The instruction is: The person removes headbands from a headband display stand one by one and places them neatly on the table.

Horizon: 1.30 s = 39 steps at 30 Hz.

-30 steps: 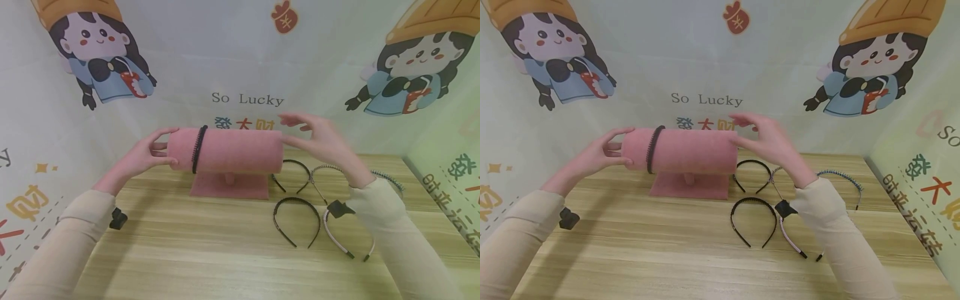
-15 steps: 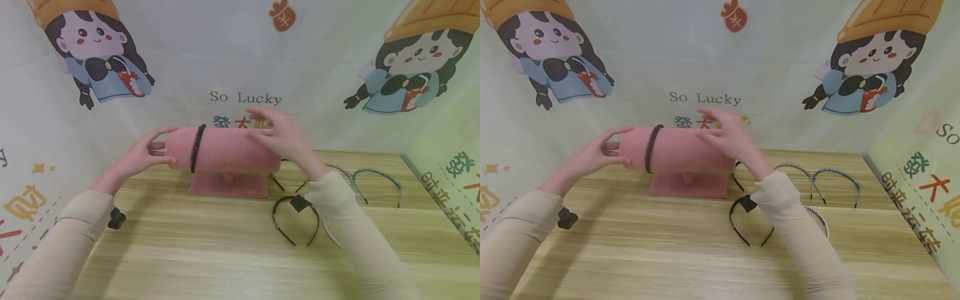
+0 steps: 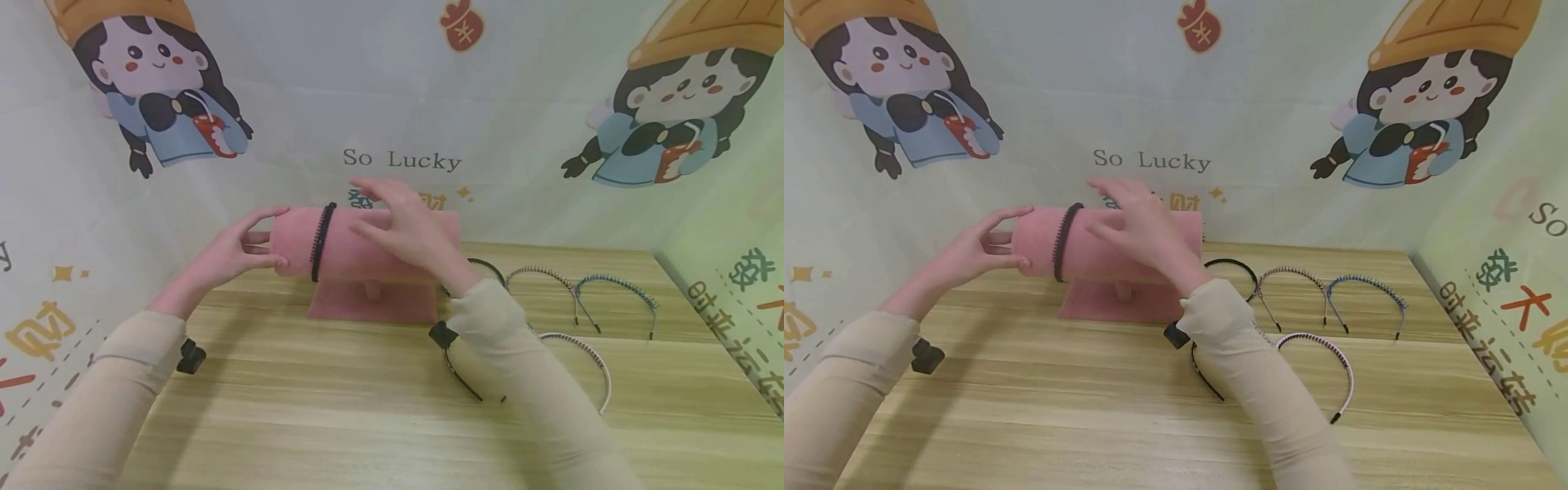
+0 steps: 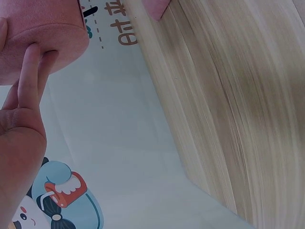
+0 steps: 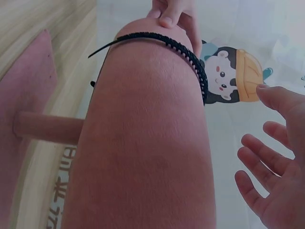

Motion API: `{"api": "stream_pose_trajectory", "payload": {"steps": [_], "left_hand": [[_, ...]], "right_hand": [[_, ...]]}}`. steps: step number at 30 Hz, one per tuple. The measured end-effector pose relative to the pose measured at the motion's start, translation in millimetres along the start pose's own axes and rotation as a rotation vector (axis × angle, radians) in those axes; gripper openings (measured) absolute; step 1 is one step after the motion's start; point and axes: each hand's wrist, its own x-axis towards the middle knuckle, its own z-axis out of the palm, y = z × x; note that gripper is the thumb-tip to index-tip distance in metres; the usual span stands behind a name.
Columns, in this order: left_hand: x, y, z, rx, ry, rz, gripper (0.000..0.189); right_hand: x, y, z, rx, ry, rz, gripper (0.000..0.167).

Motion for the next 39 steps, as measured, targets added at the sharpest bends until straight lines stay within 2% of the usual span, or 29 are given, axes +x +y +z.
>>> {"api": "stream_pose_trajectory", "payload": {"steps": [7,14,25,30,39], "left_hand": [[-1.2,1.0,0.0,-0.003,0.001,-0.013,0.082],[-1.4,1.6,0.4,-0.018,-0.012,-0.009,0.08],[-2.1,2.3,0.0,-0.026,-0.013,-0.014,0.081],[-1.5,3.8,0.8,-0.021,-0.012,-0.008,0.081],[-3.0,3.6,2.8,-0.023,-0.008,0.004,0.082]], "right_hand": [[9.0,-7,21,-0.023,-0.01,0.043,0.063],[13.0,-10,41,-0.005,0.014,0.068,0.061],[12.8,-10,57,-0.135,0.027,0.09,0.064],[11.8,-10,60,-0.215,0.043,0.09,0.063],[8.3,-12,75,-0.48,0.077,0.07,0.069]]}}
